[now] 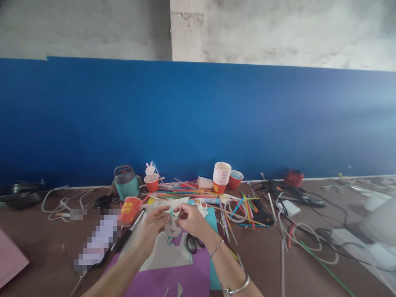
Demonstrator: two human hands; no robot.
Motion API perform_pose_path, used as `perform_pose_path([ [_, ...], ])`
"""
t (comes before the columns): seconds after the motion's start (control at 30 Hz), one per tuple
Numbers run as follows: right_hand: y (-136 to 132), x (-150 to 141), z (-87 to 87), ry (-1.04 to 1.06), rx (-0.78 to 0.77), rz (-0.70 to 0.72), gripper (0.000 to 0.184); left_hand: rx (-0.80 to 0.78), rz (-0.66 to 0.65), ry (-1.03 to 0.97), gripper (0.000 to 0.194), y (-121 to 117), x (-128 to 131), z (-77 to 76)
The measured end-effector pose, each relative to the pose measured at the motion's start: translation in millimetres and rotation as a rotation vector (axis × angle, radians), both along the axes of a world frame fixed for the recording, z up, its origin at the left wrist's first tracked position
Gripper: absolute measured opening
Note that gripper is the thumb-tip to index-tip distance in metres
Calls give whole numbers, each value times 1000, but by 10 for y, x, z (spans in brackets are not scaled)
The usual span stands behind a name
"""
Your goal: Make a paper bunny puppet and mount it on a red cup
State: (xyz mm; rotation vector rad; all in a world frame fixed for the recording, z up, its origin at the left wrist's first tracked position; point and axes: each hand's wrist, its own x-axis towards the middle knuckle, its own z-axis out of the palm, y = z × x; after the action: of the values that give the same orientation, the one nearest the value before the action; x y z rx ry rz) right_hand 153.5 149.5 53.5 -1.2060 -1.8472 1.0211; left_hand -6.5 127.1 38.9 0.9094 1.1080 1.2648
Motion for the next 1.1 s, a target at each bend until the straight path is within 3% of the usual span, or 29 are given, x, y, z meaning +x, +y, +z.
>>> perform_pose_path([
  [0.3,23,-68,-29,109,-25,-64,10,36,-11,90,42,-1,35,-47],
  [0.63,-39,-111,-22,187,-187,-106,11,13,32,58,51,-2,48,-120],
  [0.87,36,-127,-179,46,76,-106,7,-28,46,47,54,-20,51,-121],
  [1.1,90,-88,-242,59,146,-117,8,-119,-147,95,29,-30,45,-60],
])
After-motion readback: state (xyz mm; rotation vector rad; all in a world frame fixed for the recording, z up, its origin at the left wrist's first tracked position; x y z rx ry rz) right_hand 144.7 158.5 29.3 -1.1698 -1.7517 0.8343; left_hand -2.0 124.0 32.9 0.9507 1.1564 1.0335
